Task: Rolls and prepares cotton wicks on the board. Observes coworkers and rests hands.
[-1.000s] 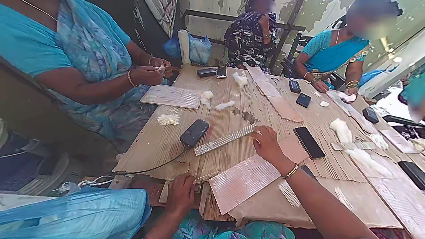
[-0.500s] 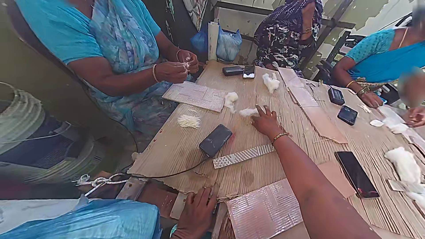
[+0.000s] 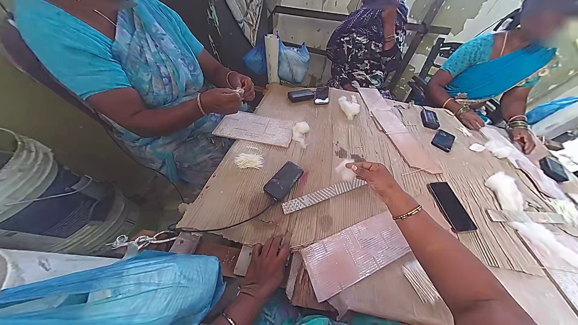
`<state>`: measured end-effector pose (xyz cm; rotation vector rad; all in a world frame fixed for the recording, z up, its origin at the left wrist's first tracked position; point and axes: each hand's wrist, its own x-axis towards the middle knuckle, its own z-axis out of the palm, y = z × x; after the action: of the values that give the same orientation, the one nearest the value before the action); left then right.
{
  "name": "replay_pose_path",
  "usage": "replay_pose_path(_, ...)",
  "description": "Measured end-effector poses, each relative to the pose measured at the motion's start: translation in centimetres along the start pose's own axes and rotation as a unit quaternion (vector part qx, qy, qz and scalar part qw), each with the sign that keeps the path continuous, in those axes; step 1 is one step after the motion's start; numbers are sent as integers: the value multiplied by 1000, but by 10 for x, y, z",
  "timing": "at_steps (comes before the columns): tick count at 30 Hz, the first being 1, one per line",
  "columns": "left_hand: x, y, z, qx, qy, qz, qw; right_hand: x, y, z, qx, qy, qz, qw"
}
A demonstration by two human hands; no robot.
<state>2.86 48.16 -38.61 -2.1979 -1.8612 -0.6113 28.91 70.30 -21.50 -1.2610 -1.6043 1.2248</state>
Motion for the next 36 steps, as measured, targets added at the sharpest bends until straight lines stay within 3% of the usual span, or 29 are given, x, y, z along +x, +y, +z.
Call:
replay_pose_path(6, 1, 1, -9, -29, -65, -12, 997, -107, 8, -5, 273, -35, -24, 961)
replay_pose_path(11, 8, -1, -24, -84, -168, -75, 979, -180, 19, 14, 332, -73, -33, 940)
replay_pose_path(13, 12, -2, -33, -155, -177, -120, 964, -203, 18, 19, 319, -87, -30, 943)
replay_pose_path(17, 13, 15, -60, -323, -83, -178, 926, -236, 18, 25, 248, -92, -29, 964)
replay_pose_path(20, 14, 49, -83, -482, -50, -199, 852, -251, 21, 31, 205, -100, -51, 972)
replay_pose_path(25, 15, 97, -122, -627, -94, -175, 753, -265, 27, 39, 139, -113, -107, 978)
replay_pose_path(30, 11, 115, -134, -594, -203, -156, 763, -272, 41, 42, 79, -105, -111, 985)
replay_pose_path(36, 7, 130, -136, -573, -244, -175, 762, -270, 45, 43, 64, -34, -120, 990)
